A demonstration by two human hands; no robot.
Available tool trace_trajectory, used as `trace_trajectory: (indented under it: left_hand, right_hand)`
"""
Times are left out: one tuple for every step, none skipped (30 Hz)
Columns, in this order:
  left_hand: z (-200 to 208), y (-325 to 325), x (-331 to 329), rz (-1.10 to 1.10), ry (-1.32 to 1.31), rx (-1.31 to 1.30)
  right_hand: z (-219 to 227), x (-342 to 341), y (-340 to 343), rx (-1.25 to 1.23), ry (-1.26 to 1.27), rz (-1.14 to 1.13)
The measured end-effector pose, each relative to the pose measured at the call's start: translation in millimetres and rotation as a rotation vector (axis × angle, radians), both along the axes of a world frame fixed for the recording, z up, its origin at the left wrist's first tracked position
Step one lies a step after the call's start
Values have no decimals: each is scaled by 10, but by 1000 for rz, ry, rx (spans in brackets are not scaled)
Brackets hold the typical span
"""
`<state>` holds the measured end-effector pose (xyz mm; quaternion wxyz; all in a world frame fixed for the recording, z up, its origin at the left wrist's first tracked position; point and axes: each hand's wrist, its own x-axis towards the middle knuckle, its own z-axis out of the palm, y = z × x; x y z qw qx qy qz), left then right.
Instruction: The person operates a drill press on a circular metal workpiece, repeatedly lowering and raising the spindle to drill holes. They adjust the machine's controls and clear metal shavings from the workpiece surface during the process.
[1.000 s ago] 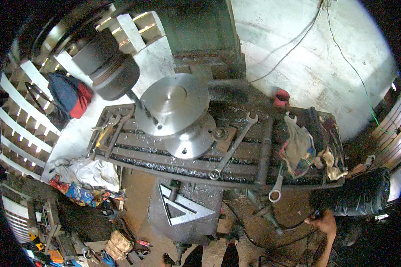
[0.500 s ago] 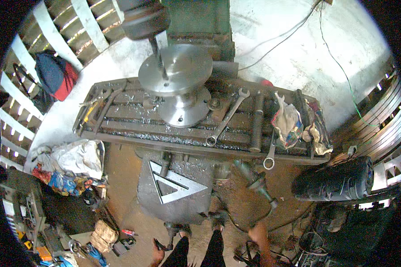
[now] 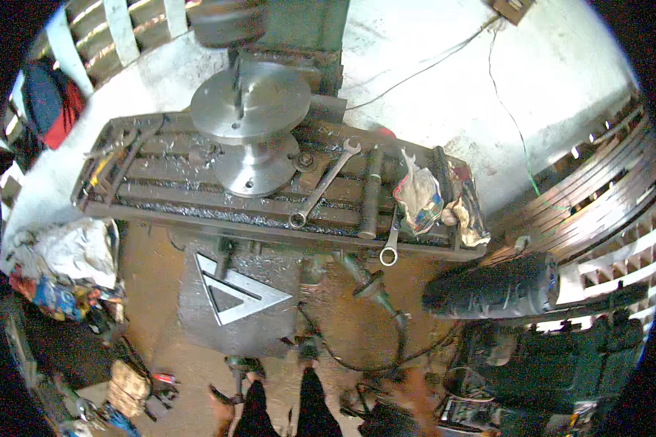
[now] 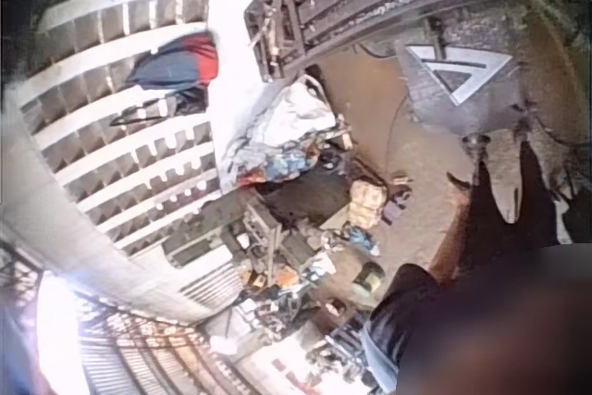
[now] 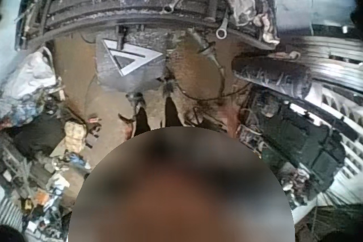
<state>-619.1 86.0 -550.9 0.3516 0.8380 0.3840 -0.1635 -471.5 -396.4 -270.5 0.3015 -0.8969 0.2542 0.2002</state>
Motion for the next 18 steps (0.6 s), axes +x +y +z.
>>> trace_trajectory:
  left_hand:
    - [-85,-4,-48,-28,44,95]
    - [-189,-48,-113,-25,-18,143]
    - [-296,-92,-195,-64,-97,19]
    - [-435,-159,-253,-96,-245,-61]
    - [-592,-298,-316,-147,-180,-100]
    - [-746,-550,-388,-158,-97,-104]
    - [-883,-798,-440,-275,-125,24]
    - [-975,-1101,-479,-386,-153,151]
    - [-987,-1279,-520,-279,104,-98]
    - [-934,-1501,-529,-175,391,-282]
    - [-791,-1616,-530,-306,308,-301]
    - [-582,-1717,-494,-438,305,-312]
    - [-286,-1762,-480,-372,286,-444]
    - [55,-1803,-447,-307,362,-560]
    - [423,-1710,-426,-246,440,-665]
    - [787,-1613,-415,-182,523,-758]
    - [1159,-1372,-451,-316,330,-848]
    - [1417,-1174,-429,-181,140,-829]
  right_hand:
    - [-332,-75,143,36,69,1]
    - [-702,-58,215,35,76,78]
    - [-1048,-25,223,37,57,179]
    - [-1398,128,154,-114,127,357]
    - [-1713,275,92,-295,234,528]
    - [-1887,485,-157,-358,412,551]
    - [-2029,774,-394,-427,688,588]
    - [-2019,928,-669,101,228,151]
    - [-1962,1158,-944,-64,115,111]
    - [-1791,1347,-1232,-451,186,182]
    - [-1574,1508,-1475,-569,141,138]
    - [-1334,1597,-1640,-635,73,111]
    - [-1069,1663,-1756,-690,-9,99]
    - [-812,1634,-1785,-736,-124,146]
    - [-570,1669,-1766,-748,14,61]
    - [-315,1542,-1689,-737,-109,65]
    - [-108,1483,-1566,-716,-143,15]
    - [93,1348,-1424,-652,-258,25]
